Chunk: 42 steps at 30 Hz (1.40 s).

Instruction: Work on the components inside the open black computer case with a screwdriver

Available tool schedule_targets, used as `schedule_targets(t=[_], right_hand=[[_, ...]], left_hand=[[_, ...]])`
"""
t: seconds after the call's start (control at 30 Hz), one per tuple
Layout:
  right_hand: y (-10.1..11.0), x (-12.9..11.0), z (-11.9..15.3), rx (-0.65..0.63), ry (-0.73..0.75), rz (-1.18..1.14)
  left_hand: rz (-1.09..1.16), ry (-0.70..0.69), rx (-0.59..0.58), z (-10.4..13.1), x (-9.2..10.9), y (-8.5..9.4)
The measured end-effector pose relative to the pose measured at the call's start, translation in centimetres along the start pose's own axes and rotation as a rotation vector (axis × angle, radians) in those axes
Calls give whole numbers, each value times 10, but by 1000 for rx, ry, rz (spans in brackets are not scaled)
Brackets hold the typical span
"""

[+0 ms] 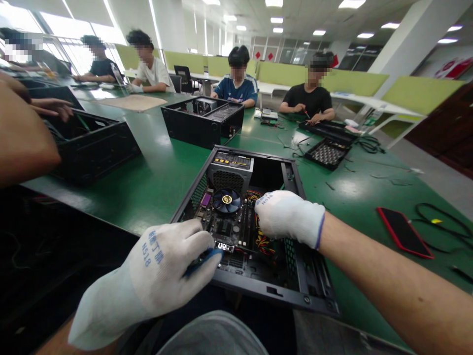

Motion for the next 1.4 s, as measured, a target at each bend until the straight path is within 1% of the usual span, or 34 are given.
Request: schedule_targets(t=[0.1,0.13,0.23,0.27,0.43,0.6,0.7,0.87,0.97,1.03,1.2,1.4], right_hand=[[1,-1,1,8,12,32],[3,0,1,29,5,35],[11,9,-3,109,-59,10],[12,12,-5,116,-80,-5],[9,19,-10,82,-82,-49],[6,15,-10,84,-44,-89],[7,17,-9,107,-60,-114],[20,27,-7,184,-108,-106],[34,37,-8,284,-134,-1],[39,43,-12,326,-152,61],[26,55,-32,254,-176,118],[17,71,-58,220,-185,113]], left_hand=[[9,7,-10,0,-1,-1],[13,10,-12,-1,-1,-1],[18,14,-11,-1,-1,-1],[18,12,-13,-1,-1,-1],[20,0,-13,-1,0,-2],[14,-3,20,-1,1,1],[13,1,19,0,0,1],[27,0,15,1,0,0],[14,-2,39,1,0,1],[9,-3,49,0,0,2],[7,-9,40,1,0,1],[-13,-14,61,2,1,2]])
Point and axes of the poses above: each hand's wrist, its own z-axis away from the middle knuckle, its own y-axis out of the back of the hand, x = y × z, the point moved 10 cm from there along -z, towards the middle knuckle, and after that the axes turned 13 degrees about x, right-handed, at the moved point
